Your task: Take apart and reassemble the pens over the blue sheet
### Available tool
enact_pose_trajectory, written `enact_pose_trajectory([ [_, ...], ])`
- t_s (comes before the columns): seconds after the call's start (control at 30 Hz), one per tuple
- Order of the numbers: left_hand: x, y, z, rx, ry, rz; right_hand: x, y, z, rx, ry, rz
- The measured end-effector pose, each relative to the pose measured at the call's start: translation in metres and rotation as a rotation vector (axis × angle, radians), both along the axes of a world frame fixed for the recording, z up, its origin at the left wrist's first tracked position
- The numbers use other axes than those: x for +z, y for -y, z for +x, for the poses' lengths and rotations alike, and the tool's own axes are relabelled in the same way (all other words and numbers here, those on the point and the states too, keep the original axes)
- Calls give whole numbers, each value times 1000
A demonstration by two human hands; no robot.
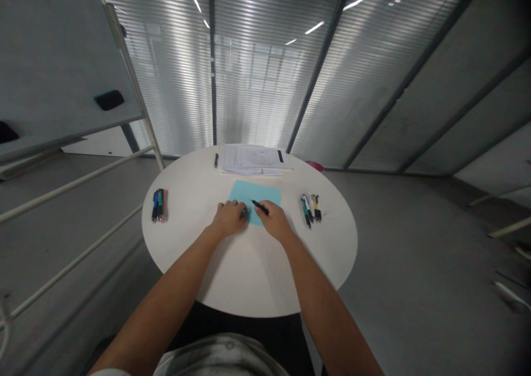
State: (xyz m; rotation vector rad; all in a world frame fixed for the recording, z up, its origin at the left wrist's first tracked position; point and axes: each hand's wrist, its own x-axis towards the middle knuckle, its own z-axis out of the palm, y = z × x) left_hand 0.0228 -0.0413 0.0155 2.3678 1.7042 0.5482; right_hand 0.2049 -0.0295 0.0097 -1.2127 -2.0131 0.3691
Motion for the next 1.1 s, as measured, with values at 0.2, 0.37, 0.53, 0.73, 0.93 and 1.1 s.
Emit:
enact_pose_trajectory([
  [0.2,0,-8,-13,13,108,10,-1,0,2,-28,17,3],
  [0.37,0,-25,-42,128,328,75,0,1,4,-59,28,-3],
  [0.53,-1,-26,-48,146,316,41,0,2,3,-76,24,-9],
  [0.73,-4,-19,-31,134,183,-1,0,2,3,-79,41,-8],
  [0.93,-6,-18,-25,94,257,6,0,2,2,-63,45,-19],
  [1.1,-7,-22,-18,19,756,-57,-2,1,2,-38,47,-37],
])
